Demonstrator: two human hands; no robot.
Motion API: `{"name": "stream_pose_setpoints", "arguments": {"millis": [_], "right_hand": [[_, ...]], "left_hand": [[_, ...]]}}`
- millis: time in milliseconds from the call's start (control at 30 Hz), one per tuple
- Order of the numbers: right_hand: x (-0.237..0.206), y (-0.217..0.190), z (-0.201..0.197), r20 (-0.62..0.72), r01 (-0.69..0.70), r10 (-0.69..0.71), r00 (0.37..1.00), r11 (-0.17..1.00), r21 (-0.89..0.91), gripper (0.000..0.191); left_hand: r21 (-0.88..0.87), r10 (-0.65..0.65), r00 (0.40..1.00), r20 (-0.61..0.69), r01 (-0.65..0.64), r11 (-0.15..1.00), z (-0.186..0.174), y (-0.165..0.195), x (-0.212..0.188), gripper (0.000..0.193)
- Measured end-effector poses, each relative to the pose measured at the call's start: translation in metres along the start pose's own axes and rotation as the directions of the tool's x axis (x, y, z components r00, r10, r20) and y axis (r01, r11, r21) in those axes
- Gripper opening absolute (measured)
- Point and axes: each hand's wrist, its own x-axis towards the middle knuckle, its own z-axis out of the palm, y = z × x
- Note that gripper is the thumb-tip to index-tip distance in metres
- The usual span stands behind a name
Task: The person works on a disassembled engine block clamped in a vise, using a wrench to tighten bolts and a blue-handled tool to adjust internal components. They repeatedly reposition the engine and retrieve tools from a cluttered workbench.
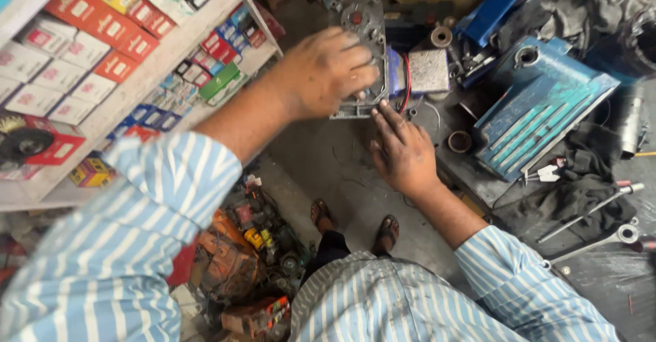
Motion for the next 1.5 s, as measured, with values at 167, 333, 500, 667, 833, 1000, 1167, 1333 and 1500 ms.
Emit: {"name": "stream_pose_setpoints", "arguments": {"millis": [167,333,500,667,833,1000,1167,1333,1500], "right_hand": [[0.01,-0.014,-0.004,-0.051,-0.009,0.011,0.999,1.0,0.029,0.059],[0.021,-0.03,-0.015,-0.015,-0.06,0.061,0.998,0.996,0.066,0.063],[0.038,-0.039,-0.041,-0.125,-0.03,0.037,0.991,0.998,0.058,0.054],[0.062,-0.047,-0.068,-0.181,-0.15,0.248,0.952,0.889,0.433,0.033],[0.109,-0.081,-0.056,-0.186,-0.092,0.098,0.978,0.995,0.043,0.036],[0.133,-0.122,-0.03,-0.085,-0.231,0.215,0.973,0.918,-0.323,0.021],[0.146,-0.177,0.005,-0.135,-0.444,0.459,0.878,0.675,-0.59,0.011],[0.157,-0.22,0.047,-0.355,-0.479,0.378,0.855,0.313,-0.82,0.058],[0.158,-0.209,0.067,-0.486,-0.668,0.461,0.742,0.441,-0.6,0.057]], "left_hand": [[0.042,-0.177,0.983,-0.04,0.179,0.983,-0.005,0.017,0.0,0.01],[0.063,-0.224,0.973,-0.062,0.227,0.972,-0.019,0.024,0.0,0.014],[-0.108,-0.07,0.997,-0.024,0.067,0.992,-0.032,0.006,-0.005,0.019],[-0.395,-0.24,0.964,-0.115,0.177,0.901,-0.001,0.005,-0.018,0.039],[-0.762,-0.646,0.761,-0.052,0.388,0.518,0.034,0.008,-0.05,0.046],[-0.599,-0.608,0.757,-0.238,0.378,0.706,0.066,-0.023,-0.122,0.029],[-0.618,-0.965,0.26,0.034,0.764,0.184,0.126,-0.036,-0.228,0.038],[-0.747,-0.787,0.177,0.591,0.487,-0.452,0.157,-0.022,-0.268,0.035],[-0.802,-0.946,0.325,0.006,0.567,0.189,0.136,-0.04,-0.231,0.035]]}}
